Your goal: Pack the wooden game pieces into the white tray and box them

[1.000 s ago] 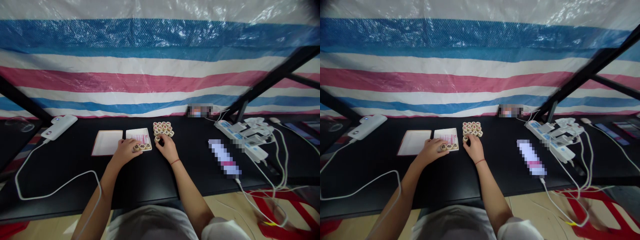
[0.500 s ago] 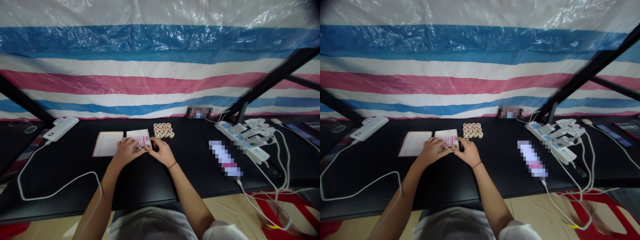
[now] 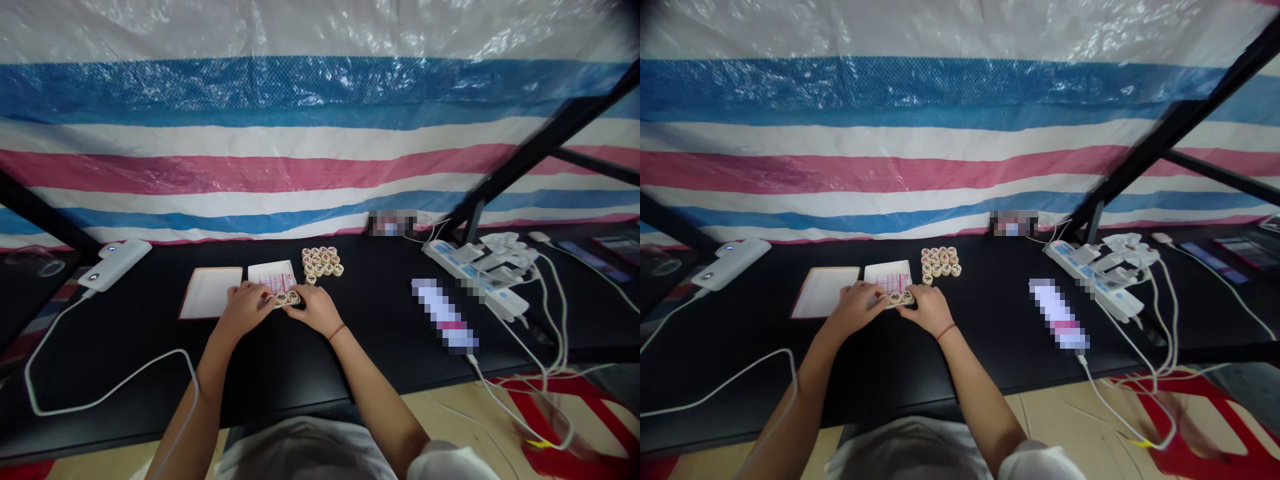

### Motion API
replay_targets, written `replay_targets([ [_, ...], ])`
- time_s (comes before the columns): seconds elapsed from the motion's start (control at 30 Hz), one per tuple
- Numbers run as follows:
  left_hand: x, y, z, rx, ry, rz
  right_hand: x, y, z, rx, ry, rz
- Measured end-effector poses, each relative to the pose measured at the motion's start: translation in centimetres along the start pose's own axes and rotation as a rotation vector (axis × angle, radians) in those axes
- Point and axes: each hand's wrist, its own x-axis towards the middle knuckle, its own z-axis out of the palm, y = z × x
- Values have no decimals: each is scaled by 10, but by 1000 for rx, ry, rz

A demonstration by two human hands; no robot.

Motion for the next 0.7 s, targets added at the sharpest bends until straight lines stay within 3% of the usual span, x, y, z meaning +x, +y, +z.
replay_targets([
  [0.1,3,4,-1,-62,76,4,0,-3,-5,54,95,-11],
  [0.2,4,12,4,-263,151,42,-1,-10,-8,105,199,-76],
  [0.3,3,22,10,-468,140,24,-1,-15,-8,145,226,-142],
  [0.47,1,29,17,-562,166,-78,-1,-15,-9,224,274,-162],
  [0.57,3,22,21,-627,274,-118,-1,-7,-14,291,360,-61],
  [0.7,9,9,25,-768,397,-181,-6,15,-23,257,561,192],
])
